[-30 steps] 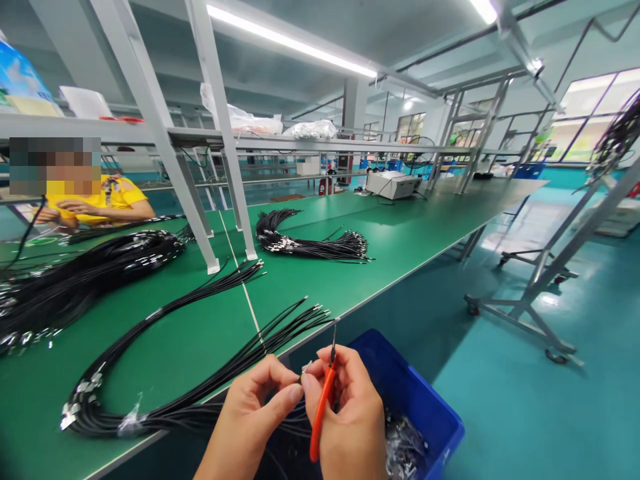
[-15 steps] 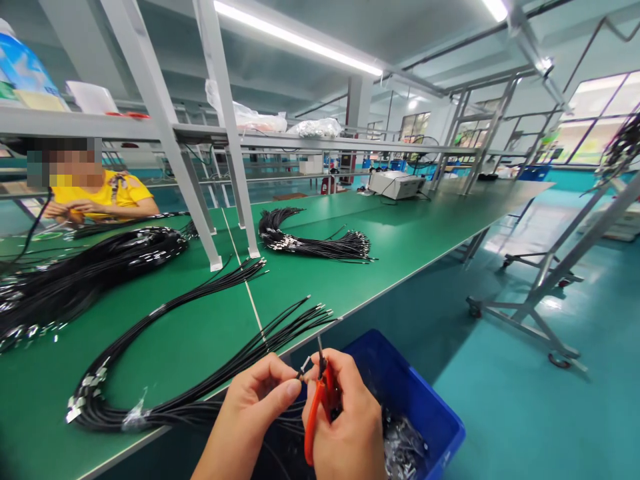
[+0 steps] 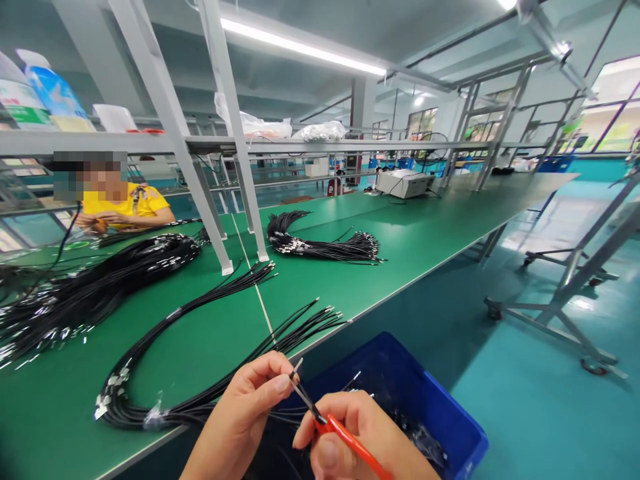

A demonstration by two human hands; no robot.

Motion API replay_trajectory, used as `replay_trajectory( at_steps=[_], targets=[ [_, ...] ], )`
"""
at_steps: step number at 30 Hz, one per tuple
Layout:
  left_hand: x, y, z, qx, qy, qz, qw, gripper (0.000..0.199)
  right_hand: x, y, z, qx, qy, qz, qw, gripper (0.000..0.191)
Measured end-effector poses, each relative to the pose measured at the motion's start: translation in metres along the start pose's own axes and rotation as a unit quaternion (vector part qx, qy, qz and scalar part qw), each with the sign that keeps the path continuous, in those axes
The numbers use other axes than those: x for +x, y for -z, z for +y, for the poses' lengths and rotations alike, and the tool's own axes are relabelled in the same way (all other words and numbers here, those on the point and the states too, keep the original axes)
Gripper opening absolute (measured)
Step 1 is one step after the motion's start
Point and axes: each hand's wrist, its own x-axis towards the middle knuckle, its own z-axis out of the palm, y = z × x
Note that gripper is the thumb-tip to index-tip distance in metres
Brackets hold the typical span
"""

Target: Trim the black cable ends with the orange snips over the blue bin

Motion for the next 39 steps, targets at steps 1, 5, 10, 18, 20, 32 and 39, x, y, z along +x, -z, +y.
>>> replay_trajectory(
  at_steps=[1, 5, 10, 18, 20, 32, 39],
  targets=[
    [0.000, 0.000, 0.000, 0.001, 0.000, -0.004, 1.000, 0.017, 0.001, -0.001, -0.001, 0.003, -0.001, 0.000, 1.000, 0.057],
    [-0.002, -0.001, 0.001, 0.006, -0.005, -0.017, 1.000, 0.019, 0.007, 0.000, -0.005, -0.007, 0.006, -0.021, 1.000, 0.056],
    [-0.001, -0.002, 0.000, 0.019, -0.007, -0.009, 1.000, 0.019, 0.009, -0.001, -0.007, -0.018, -0.011, -0.004, 1.000, 0.057],
    [0.002, 0.005, -0.005, 0.065, -0.011, 0.005, 0.998, 0.021, 0.003, -0.003, -0.004, -0.086, 0.028, 0.045, 0.995, 0.056],
    [0.002, 0.007, -0.006, 0.080, -0.004, -0.005, 0.997, 0.020, 0.003, -0.001, 0.000, -0.068, 0.050, 0.072, 0.994, 0.059],
    [-0.013, -0.028, -0.021, 0.326, -0.341, 0.106, 0.875, 0.015, 0.006, -0.005, 0.008, 0.095, 0.190, 0.313, 0.926, 0.042],
    [-0.009, -0.032, -0.033, 0.404, -0.318, 0.104, 0.851, 0.015, -0.002, -0.005, -0.002, 0.158, 0.234, 0.379, 0.881, 0.030]
  ],
)
